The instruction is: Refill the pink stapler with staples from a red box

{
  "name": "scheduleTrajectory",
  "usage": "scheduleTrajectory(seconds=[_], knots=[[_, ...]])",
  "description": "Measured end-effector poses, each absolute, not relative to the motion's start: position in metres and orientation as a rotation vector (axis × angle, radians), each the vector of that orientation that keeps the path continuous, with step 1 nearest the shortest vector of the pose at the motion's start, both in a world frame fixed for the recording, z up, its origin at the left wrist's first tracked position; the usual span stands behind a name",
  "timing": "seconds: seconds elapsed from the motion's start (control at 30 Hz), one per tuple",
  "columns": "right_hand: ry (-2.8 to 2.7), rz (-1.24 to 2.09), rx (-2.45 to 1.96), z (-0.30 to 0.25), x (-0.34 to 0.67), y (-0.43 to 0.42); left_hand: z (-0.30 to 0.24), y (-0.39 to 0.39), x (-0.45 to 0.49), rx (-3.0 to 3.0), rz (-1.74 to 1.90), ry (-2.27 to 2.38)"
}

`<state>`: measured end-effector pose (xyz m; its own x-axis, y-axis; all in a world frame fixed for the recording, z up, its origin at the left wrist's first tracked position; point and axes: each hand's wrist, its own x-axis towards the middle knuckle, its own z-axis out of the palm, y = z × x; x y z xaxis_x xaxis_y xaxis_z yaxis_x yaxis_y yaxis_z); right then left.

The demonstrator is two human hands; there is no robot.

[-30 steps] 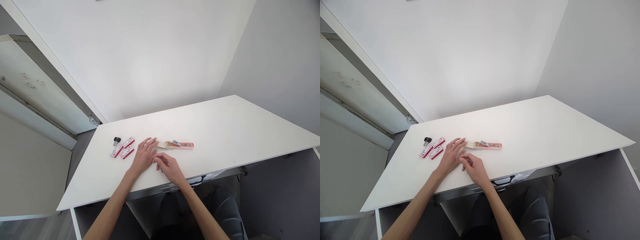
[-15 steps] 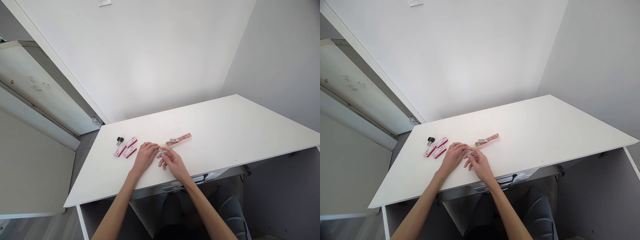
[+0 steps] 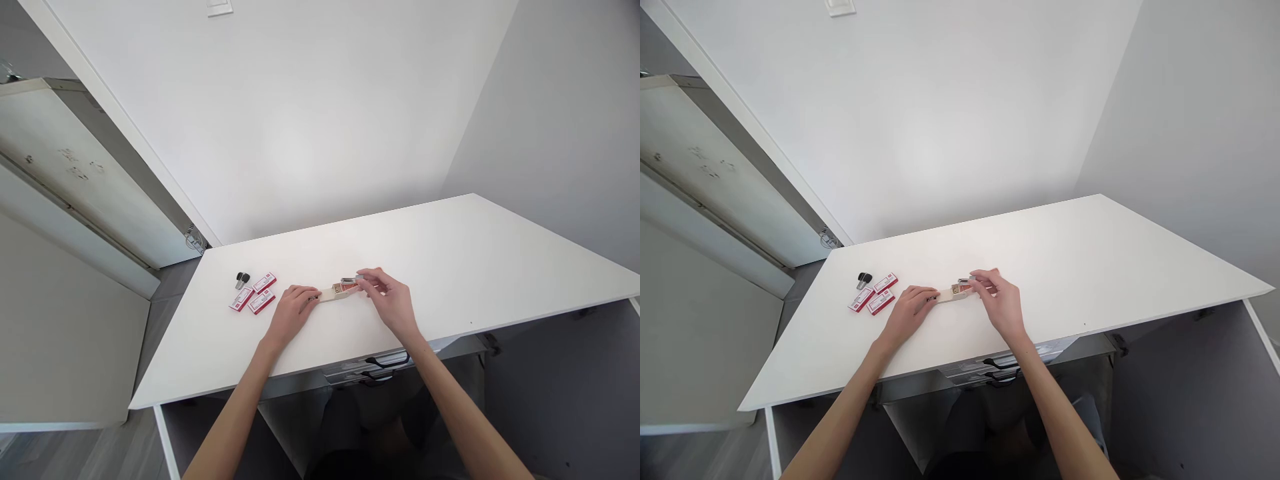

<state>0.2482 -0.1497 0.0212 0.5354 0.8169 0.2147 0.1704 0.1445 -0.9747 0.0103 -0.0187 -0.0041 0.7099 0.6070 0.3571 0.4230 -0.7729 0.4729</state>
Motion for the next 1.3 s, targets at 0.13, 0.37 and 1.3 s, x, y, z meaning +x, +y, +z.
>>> scheduleTrajectory(seconds=[0.13,0.37,1.3], knots=[[-1.117,0.522,-1.541,0.025,0.263,-0.14,-0.004,-0.018,0.01,2.548,0.718,0.802],[-1.553,0.263,-1.771,0.031,0.268,-0.127,-0.005,-0.017,0.01,2.542,0.711,0.81],[-0.939,0.697,-1.828,0.048,0.247,-0.118,-0.003,-0.019,0.011,2.51,0.706,0.82]])
